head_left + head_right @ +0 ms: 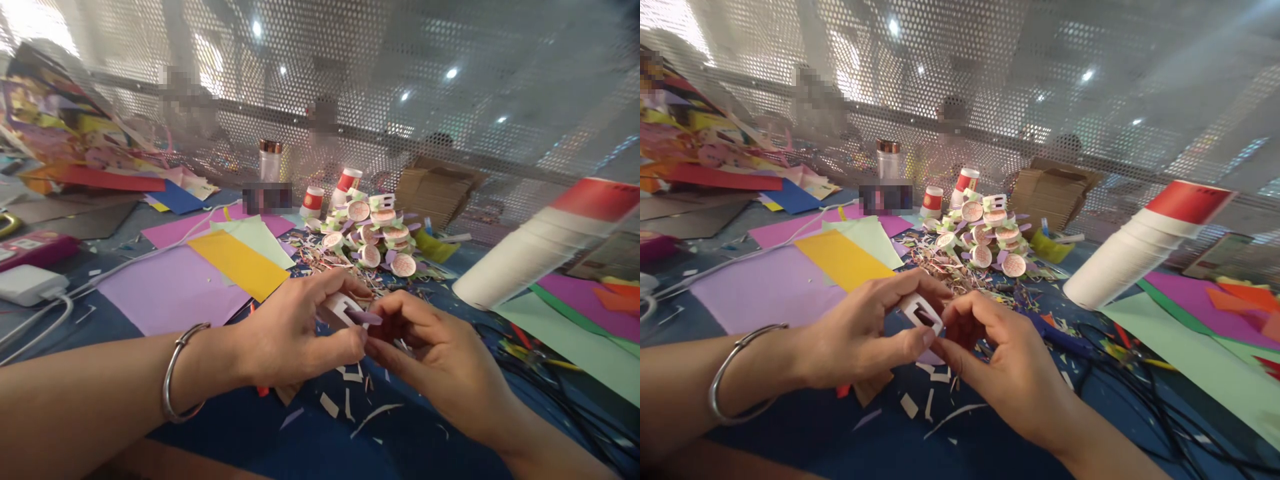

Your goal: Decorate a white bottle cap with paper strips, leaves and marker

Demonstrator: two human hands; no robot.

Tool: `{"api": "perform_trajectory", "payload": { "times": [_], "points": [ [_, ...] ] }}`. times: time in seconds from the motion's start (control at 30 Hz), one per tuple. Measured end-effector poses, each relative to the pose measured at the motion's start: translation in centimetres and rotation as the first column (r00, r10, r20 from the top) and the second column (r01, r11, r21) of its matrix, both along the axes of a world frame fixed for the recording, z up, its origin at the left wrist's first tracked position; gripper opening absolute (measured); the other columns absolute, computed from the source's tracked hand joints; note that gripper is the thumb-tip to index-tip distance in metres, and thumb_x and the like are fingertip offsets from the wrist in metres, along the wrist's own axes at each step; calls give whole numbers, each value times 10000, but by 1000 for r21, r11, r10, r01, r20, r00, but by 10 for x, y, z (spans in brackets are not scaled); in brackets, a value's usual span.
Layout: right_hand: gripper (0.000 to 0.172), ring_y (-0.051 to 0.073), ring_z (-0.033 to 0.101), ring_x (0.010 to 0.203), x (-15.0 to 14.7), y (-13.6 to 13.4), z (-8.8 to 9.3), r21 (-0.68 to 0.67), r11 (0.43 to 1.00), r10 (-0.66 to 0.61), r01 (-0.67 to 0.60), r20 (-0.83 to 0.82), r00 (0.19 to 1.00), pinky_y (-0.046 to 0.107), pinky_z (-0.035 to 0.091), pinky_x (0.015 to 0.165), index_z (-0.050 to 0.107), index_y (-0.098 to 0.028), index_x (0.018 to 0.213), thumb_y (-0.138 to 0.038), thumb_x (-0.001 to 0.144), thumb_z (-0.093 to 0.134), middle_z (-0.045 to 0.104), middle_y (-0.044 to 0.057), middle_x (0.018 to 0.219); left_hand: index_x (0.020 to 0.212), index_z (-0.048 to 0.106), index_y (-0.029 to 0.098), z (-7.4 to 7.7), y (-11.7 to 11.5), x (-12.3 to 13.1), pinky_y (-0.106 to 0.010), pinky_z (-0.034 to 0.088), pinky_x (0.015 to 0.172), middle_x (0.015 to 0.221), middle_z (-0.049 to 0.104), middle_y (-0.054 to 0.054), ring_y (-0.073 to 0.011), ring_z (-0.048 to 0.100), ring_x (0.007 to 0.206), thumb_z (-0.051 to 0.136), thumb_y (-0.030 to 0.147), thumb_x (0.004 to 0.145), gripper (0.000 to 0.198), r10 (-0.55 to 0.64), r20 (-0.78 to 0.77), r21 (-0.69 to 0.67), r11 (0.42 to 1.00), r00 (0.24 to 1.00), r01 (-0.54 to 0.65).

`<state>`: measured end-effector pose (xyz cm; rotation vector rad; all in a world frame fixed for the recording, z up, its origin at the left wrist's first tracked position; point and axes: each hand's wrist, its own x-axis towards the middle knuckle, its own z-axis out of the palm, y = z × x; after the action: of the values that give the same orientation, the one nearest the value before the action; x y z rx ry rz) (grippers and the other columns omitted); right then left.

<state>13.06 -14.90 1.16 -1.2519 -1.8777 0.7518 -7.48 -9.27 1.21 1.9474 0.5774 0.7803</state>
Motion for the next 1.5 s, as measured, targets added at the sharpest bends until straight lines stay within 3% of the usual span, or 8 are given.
{"api": "perform_trajectory", "payload": {
  "times": [0.2, 0.37, 0.47, 0.57, 0.7, 0.83, 1.23, 1.5],
  "points": [
    [118, 107, 594, 660, 0, 0, -4, -7, 1000, -1, 1, -28, 1000, 212, 495, 608, 649, -228, 910, -319, 912, 724, 627, -30, 762, 1127, 571, 149, -6, 4, 0, -279, 528, 722, 961, 683, -55, -158, 659, 798, 646, 296, 889, 290, 18, 44, 71, 997, 999, -21],
    [127, 107, 596, 658, 0, -1, -4, -15, 1000, 7, -8, -76, 997, 209, 499, 600, 645, -233, 908, -321, 901, 736, 616, -32, 763, 1251, 567, 133, -6, 9, -4, -330, 535, 811, 997, 729, -100, -215, 697, 918, 619, 443, 945, 439, -82, -19, 47, 995, 996, 83],
    [119, 112, 602, 670, 0, -1, -3, -3, 1000, 21, -21, -58, 998, 216, 502, 604, 640, -227, 918, -337, 944, 677, 624, -16, 780, 1343, 538, 120, -3, 11, -6, -350, 534, 855, 984, 742, -107, -241, 699, 987, 624, 440, 944, 518, -141, -58, 45, 989, 988, 144],
    [126, 117, 603, 674, 1, -1, -3, -1, 1000, 31, -31, -63, 998, 222, 507, 603, 635, -223, 921, -342, 953, 662, 627, -8, 793, 1307, 546, 118, -3, 12, -6, -340, 541, 836, 1000, 736, -109, -228, 700, 949, 631, 429, 938, 489, -165, -49, 23, 986, 985, 166],
    [118, 115, 604, 687, 1, -1, -2, -22, 999, 29, -31, -85, 996, 213, 510, 608, 640, -226, 953, -337, 943, 677, 635, -7, 810, 1152, 563, 130, -6, 12, -3, -312, 540, 747, 1002, 695, -96, -194, 663, 859, 669, 422, 896, 402, -101, -11, 38, 994, 995, 101],
    [107, 108, 602, 685, -2, -2, 0, -32, 999, 41, -44, -98, 994, 198, 508, 609, 641, -225, 939, -328, 949, 666, 636, -12, 792, 1002, 525, 160, -8, 10, -1, -275, 491, 644, 847, 638, -30, -148, 597, 725, 675, 390, 869, 305, -44, -12, 60, 997, 999, 45],
    [72, 110, 627, 681, -3, -2, 1, 35, 999, 29, -27, -42, 999, 208, 530, 608, 633, -214, 943, -282, 955, 650, 638, -4, 802, 974, 537, 174, -6, 5, 0, -257, 444, 594, 788, 625, -2, -127, 584, 665, 621, 353, 900, 211, 60, -73, 228, 973, 996, -42],
    [76, 95, 640, 701, -4, -2, 0, 45, 999, 11, -7, -87, 996, 179, 543, 628, 639, -230, 972, -237, 923, 696, 658, -22, 821, 1001, 515, 181, -5, 2, 1, -265, 452, 600, 795, 684, -26, -149, 624, 677, 607, 429, 933, 273, 88, -97, 156, 985, 991, -72]
  ]
}}
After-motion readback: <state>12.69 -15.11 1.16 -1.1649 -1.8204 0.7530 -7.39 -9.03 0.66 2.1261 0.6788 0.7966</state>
